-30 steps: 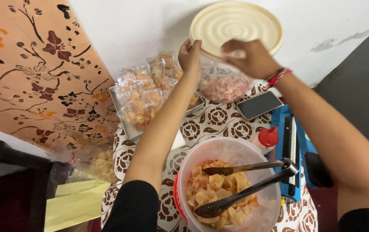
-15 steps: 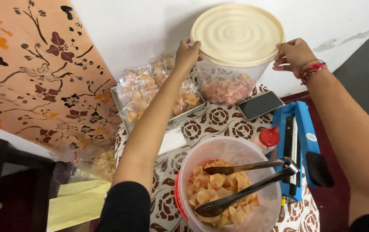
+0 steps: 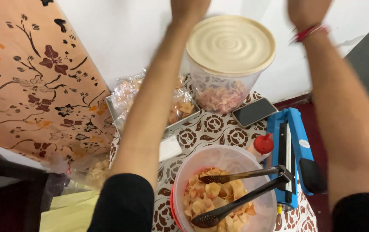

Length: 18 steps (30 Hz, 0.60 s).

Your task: Transferring chips from a large storage container to a smaller container, adding seasoning from a squeeze bottle, and sealing the containers.

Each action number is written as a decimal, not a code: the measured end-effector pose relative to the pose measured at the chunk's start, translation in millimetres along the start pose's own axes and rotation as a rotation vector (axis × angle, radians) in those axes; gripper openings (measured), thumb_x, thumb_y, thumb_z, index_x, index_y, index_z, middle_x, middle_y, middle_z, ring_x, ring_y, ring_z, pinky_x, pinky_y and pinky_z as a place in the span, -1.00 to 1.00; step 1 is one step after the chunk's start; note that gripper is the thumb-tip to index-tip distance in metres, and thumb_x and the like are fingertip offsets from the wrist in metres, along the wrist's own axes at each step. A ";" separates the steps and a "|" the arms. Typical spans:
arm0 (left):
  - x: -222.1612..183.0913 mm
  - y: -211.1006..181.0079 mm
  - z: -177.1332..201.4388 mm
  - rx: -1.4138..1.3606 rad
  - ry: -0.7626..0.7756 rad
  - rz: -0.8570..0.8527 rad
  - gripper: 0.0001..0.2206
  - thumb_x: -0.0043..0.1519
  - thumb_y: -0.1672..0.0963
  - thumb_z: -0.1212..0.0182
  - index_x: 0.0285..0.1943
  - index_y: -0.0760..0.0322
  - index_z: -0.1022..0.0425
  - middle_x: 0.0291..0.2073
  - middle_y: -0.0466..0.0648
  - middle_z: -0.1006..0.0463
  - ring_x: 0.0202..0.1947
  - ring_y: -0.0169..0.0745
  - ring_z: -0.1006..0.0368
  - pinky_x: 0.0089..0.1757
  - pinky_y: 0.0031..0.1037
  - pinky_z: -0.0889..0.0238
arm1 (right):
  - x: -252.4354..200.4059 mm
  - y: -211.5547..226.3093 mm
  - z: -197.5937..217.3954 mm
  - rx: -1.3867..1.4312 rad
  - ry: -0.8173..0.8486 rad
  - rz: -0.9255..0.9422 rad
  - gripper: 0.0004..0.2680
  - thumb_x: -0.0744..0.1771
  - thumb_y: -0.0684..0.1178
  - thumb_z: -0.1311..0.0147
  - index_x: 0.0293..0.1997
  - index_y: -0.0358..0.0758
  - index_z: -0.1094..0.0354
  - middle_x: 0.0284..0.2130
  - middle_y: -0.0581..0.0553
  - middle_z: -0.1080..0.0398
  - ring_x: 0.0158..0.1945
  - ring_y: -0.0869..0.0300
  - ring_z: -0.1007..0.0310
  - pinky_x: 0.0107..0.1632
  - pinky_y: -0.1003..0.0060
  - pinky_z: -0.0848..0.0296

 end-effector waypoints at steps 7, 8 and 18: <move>-59.9 -11.2 -53.8 -0.120 0.873 0.074 -0.16 0.44 -0.27 0.47 0.75 0.21 0.50 0.73 0.01 0.47 0.69 0.10 0.58 0.46 0.21 0.41 | -16.2 19.5 -61.4 -0.196 0.343 0.017 -0.30 0.43 0.46 0.22 0.50 -0.53 0.00 0.48 -0.53 0.15 0.65 -0.29 0.36 0.59 -0.11 0.22; -64.0 -11.6 -58.3 -0.068 0.914 0.055 -0.12 0.41 -0.29 0.51 0.75 0.27 0.47 0.73 -0.02 0.50 0.69 0.07 0.60 0.45 0.23 0.35 | -35.6 30.0 -50.2 -0.161 0.441 -0.178 -0.25 0.40 0.49 0.28 0.64 -0.40 0.25 0.65 -0.27 0.52 0.69 -0.15 0.48 0.62 -0.13 0.26; -66.6 -16.5 -46.3 -0.027 0.919 0.031 -0.01 0.27 -0.39 0.47 0.77 0.15 0.35 0.73 -0.01 0.47 0.68 0.17 0.55 0.42 0.22 0.22 | -15.3 52.0 -34.6 -0.341 0.460 -0.178 -0.20 0.34 0.62 0.58 0.68 -0.14 0.59 0.67 -0.09 0.64 0.72 0.07 0.62 0.61 -0.32 0.49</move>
Point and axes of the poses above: each hand's wrist, its own x-axis towards the middle knuckle, its own z-axis out of the back of the hand, y = z × x, the point moved 7 cm from there along x, towards the middle knuckle
